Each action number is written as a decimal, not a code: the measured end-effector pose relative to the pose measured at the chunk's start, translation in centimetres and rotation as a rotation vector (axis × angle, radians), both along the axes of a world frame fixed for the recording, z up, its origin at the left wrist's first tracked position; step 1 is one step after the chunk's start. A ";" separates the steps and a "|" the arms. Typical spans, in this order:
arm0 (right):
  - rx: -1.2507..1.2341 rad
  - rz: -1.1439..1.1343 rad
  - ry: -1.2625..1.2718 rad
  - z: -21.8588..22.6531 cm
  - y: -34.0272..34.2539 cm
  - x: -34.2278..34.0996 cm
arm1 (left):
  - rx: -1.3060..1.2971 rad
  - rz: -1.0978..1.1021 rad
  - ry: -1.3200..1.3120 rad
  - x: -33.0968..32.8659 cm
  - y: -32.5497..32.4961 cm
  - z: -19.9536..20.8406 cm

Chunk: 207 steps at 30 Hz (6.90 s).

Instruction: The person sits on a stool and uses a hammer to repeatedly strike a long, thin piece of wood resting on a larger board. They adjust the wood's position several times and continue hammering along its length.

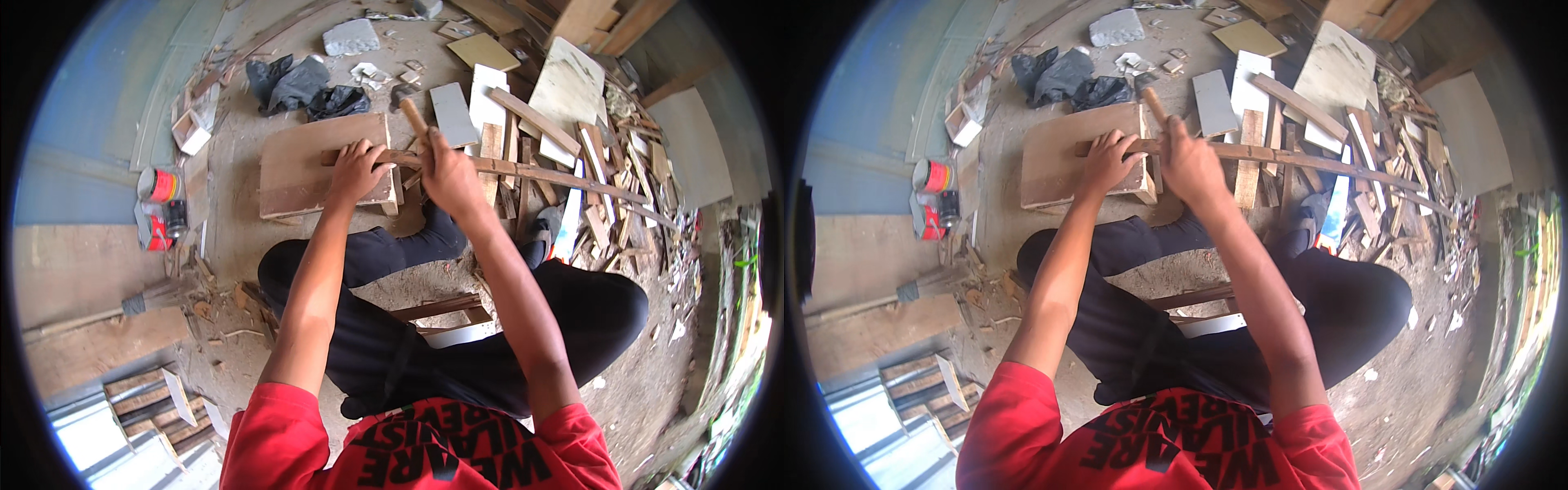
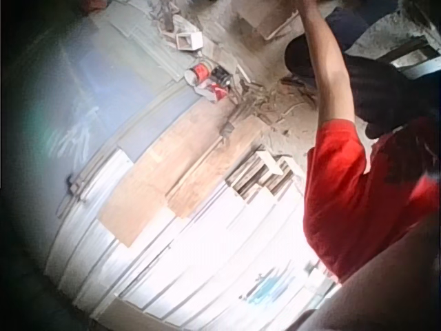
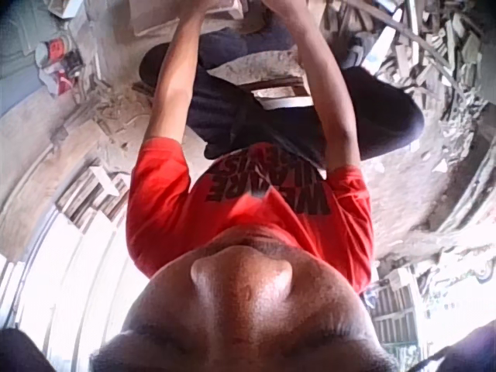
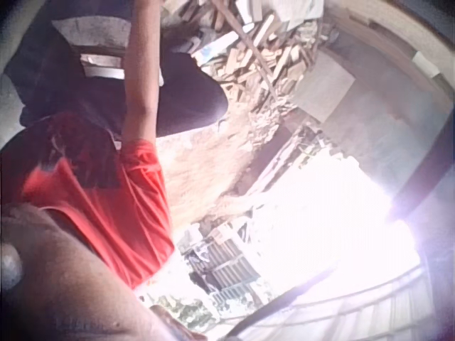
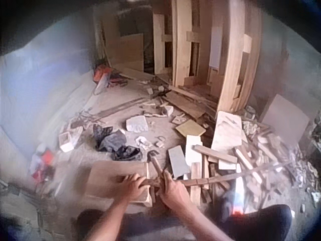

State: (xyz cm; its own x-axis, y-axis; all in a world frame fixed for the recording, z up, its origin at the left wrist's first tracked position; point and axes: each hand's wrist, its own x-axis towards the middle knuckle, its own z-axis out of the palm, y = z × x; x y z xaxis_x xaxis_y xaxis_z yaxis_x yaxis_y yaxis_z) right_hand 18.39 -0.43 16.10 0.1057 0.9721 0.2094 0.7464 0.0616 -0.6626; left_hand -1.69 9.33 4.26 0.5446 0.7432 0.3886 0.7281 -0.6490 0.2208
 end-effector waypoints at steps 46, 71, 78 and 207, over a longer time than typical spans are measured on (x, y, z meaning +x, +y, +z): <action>-0.332 0.199 -0.213 -0.3 3.3 6.9 | -0.175 0.079 0.098 0.5 -0.3 0.4; 0.040 0.077 -0.024 -7.7 -3.3 4.3 | -0.033 0.051 0.032 0.1 -0.2 -0.8; 0.033 0.059 -0.113 -9.1 -2.7 5.9 | -0.131 0.042 0.101 0.8 0.1 0.4; -0.160 -0.172 1.359 -0.5 -18.0 -10.2 | -0.433 0.108 0.296 -2.8 -3.2 14.3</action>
State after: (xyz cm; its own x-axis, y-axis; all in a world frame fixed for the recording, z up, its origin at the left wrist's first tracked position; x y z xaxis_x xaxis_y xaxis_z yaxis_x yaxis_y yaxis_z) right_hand 8.17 -18.38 15.65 0.2557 0.9295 -0.2657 -0.4968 -0.1094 -0.8609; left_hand -4.51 6.18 18.53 0.4960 0.8594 -0.1241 0.8573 -0.4620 0.2270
